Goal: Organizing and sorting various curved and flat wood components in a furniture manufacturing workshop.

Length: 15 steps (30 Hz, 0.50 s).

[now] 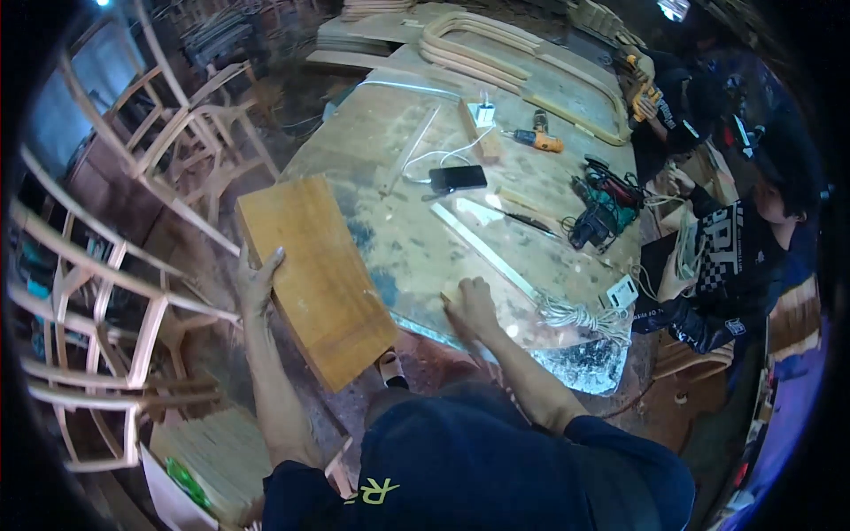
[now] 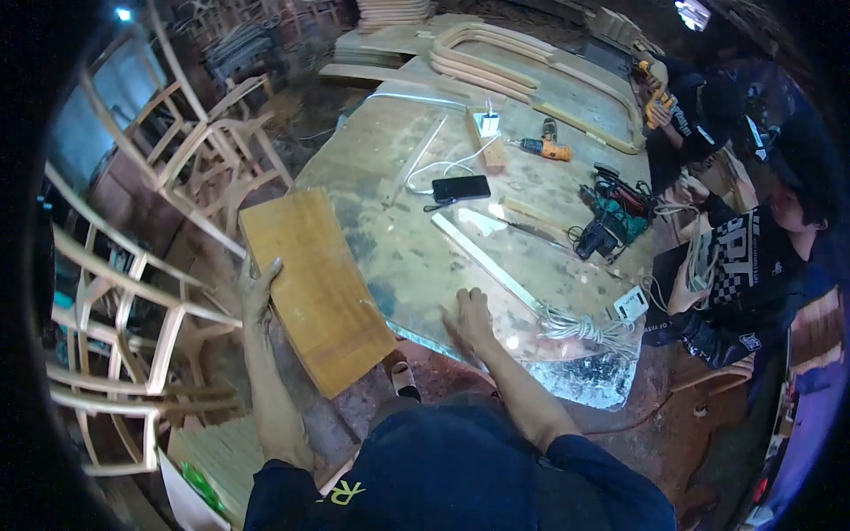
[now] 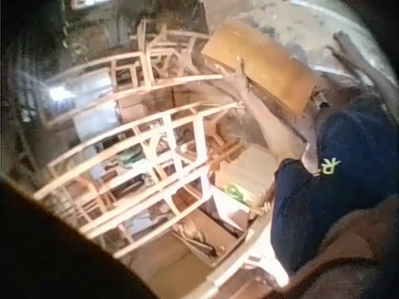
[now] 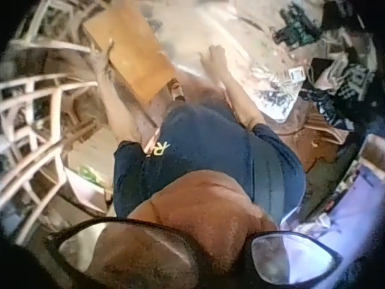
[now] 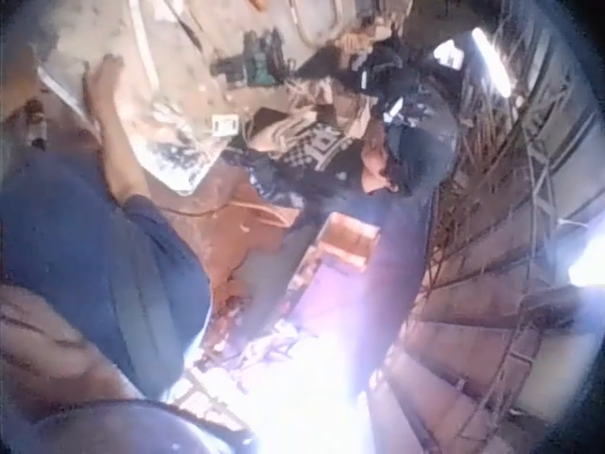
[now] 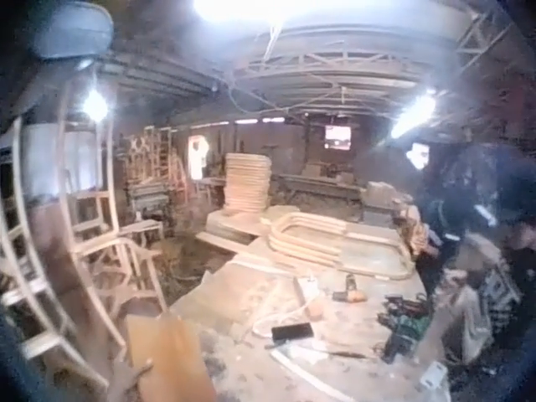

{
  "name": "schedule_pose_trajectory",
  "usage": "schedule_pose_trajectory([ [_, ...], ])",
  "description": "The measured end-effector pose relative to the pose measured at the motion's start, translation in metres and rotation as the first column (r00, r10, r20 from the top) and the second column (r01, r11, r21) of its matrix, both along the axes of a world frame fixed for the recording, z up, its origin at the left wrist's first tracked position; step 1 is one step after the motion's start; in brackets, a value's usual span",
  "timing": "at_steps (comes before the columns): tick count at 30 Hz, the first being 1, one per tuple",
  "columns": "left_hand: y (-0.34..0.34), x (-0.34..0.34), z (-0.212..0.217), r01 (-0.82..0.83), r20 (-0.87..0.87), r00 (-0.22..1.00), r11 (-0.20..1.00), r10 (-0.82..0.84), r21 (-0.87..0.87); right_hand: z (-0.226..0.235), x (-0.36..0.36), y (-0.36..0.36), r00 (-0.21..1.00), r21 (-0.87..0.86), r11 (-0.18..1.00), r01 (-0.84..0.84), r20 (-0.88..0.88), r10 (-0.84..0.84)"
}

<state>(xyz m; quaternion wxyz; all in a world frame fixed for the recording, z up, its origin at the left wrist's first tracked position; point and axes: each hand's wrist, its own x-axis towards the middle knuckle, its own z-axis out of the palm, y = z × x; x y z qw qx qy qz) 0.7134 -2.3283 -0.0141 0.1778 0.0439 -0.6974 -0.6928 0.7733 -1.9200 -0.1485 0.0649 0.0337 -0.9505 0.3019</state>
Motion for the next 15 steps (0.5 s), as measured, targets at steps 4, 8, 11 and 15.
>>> schedule_pose_trajectory([
  [4,-0.027,-0.067,-0.038,0.112,0.163,0.977,0.982,-0.137,0.155,0.004,0.001,0.010,0.998,-0.028,0.999,-0.035,0.058,0.037],
  [8,-0.041,-0.097,-0.065,0.073,0.393,0.907,0.975,-0.153,0.210,0.017,-0.020,0.052,0.964,-0.121,0.967,0.225,-0.115,-0.239],
  [11,-0.069,-0.104,-0.091,0.043,0.457,0.878,0.975,-0.140,0.216,0.032,-0.055,0.092,0.935,-0.149,0.947,0.286,-0.174,-0.309],
  [15,-0.067,-0.098,-0.119,-0.045,0.606,0.794,0.999,0.046,-0.018,0.036,-0.109,0.136,0.901,-0.144,0.897,0.417,-0.061,-0.429],
])
